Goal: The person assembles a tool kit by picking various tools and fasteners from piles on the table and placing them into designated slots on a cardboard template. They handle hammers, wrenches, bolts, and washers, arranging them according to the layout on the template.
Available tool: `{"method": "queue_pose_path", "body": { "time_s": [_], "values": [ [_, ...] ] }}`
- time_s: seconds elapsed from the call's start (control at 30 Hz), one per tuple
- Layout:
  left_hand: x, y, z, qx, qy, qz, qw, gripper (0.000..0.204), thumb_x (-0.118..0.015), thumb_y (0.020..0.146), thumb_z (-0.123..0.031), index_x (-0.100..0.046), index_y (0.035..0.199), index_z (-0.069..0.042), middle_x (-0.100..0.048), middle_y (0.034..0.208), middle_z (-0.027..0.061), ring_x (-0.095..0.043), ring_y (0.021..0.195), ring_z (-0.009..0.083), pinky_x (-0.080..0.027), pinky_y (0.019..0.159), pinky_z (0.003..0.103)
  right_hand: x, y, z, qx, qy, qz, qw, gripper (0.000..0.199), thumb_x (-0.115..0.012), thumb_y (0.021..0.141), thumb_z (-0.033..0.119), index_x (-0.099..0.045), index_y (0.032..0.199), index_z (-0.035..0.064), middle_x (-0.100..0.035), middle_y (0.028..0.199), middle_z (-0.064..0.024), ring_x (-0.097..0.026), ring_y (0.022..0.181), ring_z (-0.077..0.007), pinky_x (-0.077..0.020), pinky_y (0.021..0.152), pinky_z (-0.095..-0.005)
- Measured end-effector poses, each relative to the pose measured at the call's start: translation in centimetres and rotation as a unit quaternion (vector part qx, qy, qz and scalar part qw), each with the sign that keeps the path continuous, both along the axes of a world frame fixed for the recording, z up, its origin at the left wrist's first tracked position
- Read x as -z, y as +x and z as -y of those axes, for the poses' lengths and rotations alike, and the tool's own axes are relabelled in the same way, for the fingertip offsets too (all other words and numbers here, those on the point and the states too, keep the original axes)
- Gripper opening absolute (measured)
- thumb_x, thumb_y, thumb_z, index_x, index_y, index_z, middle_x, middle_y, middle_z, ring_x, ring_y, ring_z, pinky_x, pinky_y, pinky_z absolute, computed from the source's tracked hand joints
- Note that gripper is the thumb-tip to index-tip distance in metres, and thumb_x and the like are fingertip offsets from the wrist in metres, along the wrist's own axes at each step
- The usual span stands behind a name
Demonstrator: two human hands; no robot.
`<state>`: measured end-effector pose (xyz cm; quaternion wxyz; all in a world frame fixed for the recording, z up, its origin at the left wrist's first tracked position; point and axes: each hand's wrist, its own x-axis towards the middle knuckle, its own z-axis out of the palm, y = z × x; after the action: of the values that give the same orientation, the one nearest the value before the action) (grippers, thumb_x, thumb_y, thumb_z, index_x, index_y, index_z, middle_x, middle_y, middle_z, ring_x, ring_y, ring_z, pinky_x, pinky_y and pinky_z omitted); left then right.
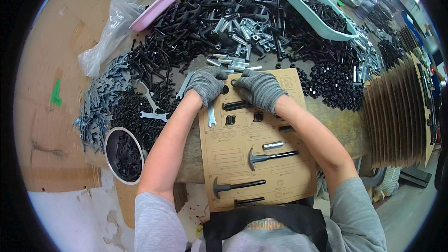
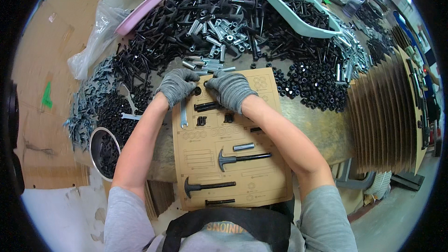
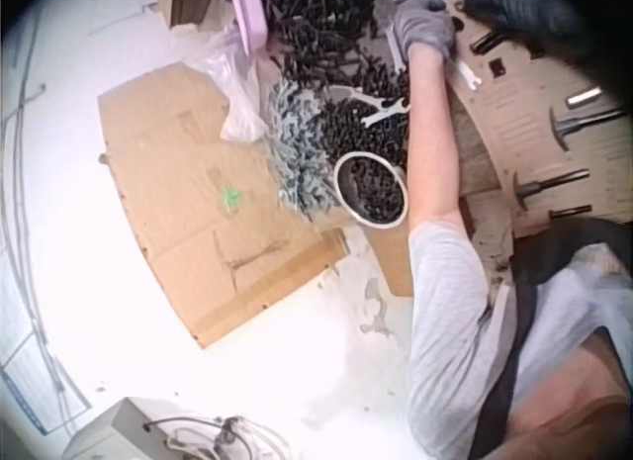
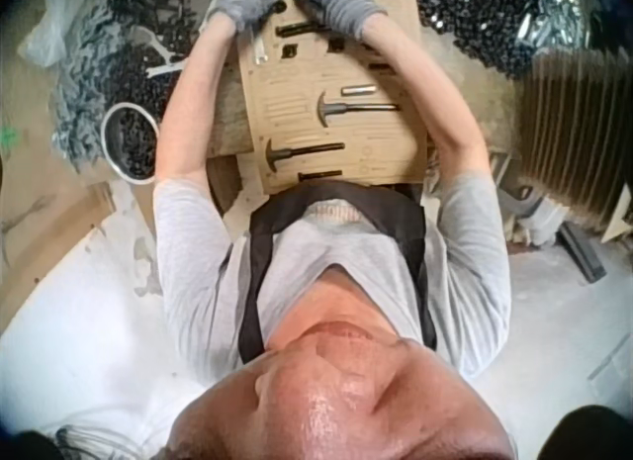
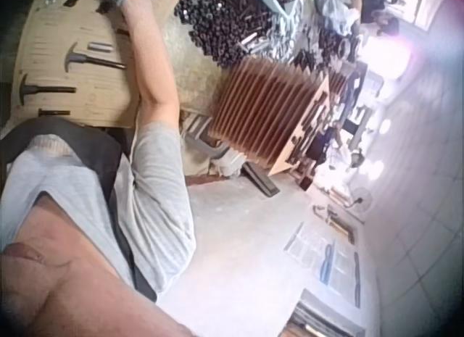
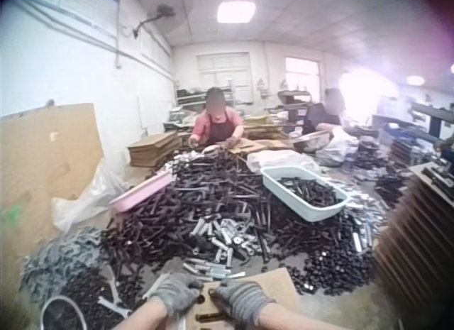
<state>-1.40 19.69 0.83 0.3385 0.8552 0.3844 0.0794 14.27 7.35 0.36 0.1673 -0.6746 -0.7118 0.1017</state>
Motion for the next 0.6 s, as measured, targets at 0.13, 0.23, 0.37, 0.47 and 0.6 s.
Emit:
{"method": "queue_pose_path", "body": {
  "time_s": [0.13, 0.23, 0.37, 0.47, 0.6],
  "values": [
    [-1.8, 0.1, 0.9, 0.028, 0.018, -0.07, 0.997, 0.032, -0.07, 0.072, -0.013, -0.07, 0.103, -0.003, -0.071, 0.089, 0.0122, -0.067, 0.077, 0.0182, -0.053, 0.074, 0.031, 0.2, 0.5, 0.7, -0.008, 0.012, 0.001, 1.0, 0.02, -0.062, 0.086, 0.024, -0.068, 0.097, 0.0089, -0.064, 0.094, -0.0122, -0.063, 0.085, -0.0318, -0.0507, 0.077, -0.0411],
    [-0.1, 0.3, 0.1, 0.029, 0.018, -0.064, 0.997, 0.033, -0.075, 0.069, -0.02, -0.072, 0.1, -0.009, -0.07, 0.095, 0.0131, -0.067, 0.088, 0.0244, -0.052, 0.082, 0.034, 0.3, 0.3, -0.6, 0.047, 0.021, -0.051, 0.997, 0.023, -0.064, 0.084, 0.027, -0.068, 0.098, 0.0096, -0.066, 0.09, -0.0156, -0.063, 0.083, -0.0339, -0.0507, 0.076, -0.0425],
    [-0.1, 0.4, -0.2, 0.017, 0.016, -0.075, 0.997, 0.033, -0.077, 0.067, -0.023, -0.072, 0.098, -0.012, -0.07, 0.097, 0.0126, -0.066, 0.091, 0.0267, -0.051, 0.083, 0.035, -0.1, -0.3, -2.4, 0.05, -0.053, -0.016, 0.997, 0.026, -0.065, 0.081, 0.027, -0.067, 0.1, 0.0096, -0.067, 0.092, -0.0158, -0.064, 0.085, -0.0337, -0.0505, 0.077, -0.0431],
    [-0.2, 0.4, -0.5, 0.021, 0.02, -0.061, 0.998, 0.029, -0.072, 0.071, -0.022, -0.072, 0.098, -0.01, -0.07, 0.091, 0.0123, -0.067, 0.083, 0.0243, -0.052, 0.079, 0.034, 0.1, -0.1, -2.4, 0.073, -0.062, -0.017, 0.995, 0.026, -0.066, 0.08, 0.028, -0.067, 0.097, 0.0088, -0.067, 0.092, -0.0155, -0.064, 0.084, -0.0337, -0.0505, 0.078, -0.0427],
    [0.0, 0.5, -0.8, 0.024, 0.027, -0.043, 0.998, 0.026, -0.067, 0.076, -0.021, -0.071, 0.098, -0.007, -0.071, 0.086, 0.0122, -0.068, 0.078, 0.0224, -0.052, 0.076, 0.034, 0.1, 0.7, -1.6, 0.09, -0.074, -0.13, 0.985, 0.025, -0.067, 0.077, 0.029, -0.068, 0.088, 0.0065, -0.068, 0.084, -0.017, -0.065, 0.082, -0.0334, -0.0509, 0.076, -0.0417]
  ]
}}
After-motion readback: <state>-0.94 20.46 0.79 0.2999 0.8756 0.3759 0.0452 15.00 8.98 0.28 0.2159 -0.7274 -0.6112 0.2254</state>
